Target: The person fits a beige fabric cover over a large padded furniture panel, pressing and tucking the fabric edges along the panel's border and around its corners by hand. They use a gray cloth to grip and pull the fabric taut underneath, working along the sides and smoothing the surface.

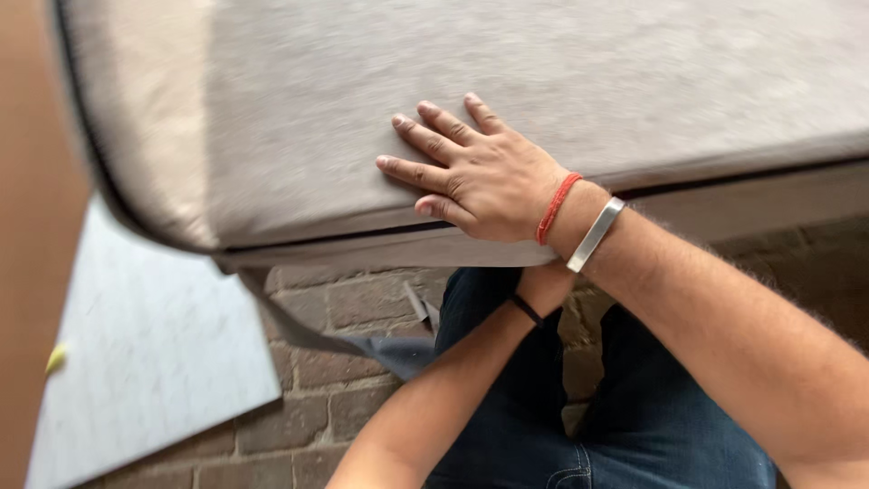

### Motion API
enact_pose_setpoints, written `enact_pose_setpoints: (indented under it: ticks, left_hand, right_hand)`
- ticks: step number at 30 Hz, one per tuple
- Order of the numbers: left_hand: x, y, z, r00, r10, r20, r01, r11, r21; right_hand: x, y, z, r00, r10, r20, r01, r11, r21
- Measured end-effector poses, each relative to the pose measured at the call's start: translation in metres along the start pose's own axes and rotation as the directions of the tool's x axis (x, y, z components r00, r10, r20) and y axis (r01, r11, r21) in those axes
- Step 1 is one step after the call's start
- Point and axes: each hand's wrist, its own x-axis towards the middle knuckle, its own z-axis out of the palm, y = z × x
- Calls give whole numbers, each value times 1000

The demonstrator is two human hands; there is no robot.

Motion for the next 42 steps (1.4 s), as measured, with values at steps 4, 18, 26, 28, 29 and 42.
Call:
enact_pose_setpoints:
  ticks: [4, 18, 26, 28, 29, 42]
  left_hand:
    - [0, 39, -56, 925, -375, -52, 216, 636, -741]
    - [-31, 88, -202, 783, -377, -495, 42, 825, -563]
    - [6, -14, -230, 766, -385, -514, 75, 849, -523]
    - [-9, -20, -233, 760, -458, -462, 139, 808, -573]
    - [-22, -20, -238, 771, -496, -400, 134, 741, -658]
    - [-14, 107, -346, 714, -288, -638, -239, 756, -609]
  right_hand:
    - [37, -9, 5, 995, -98, -30, 97, 995, -22]
    - [56, -20, -1, 972, -237, -11, 235, 969, -78]
    - [128, -97, -3, 924, -363, 122, 382, 893, -239]
    - [147, -106, -2, 899, -439, 9, 436, 891, -127]
    - [154, -108, -2, 894, -448, 10, 443, 881, -164]
    - [166, -123, -4, 919, -387, 76, 393, 885, -251]
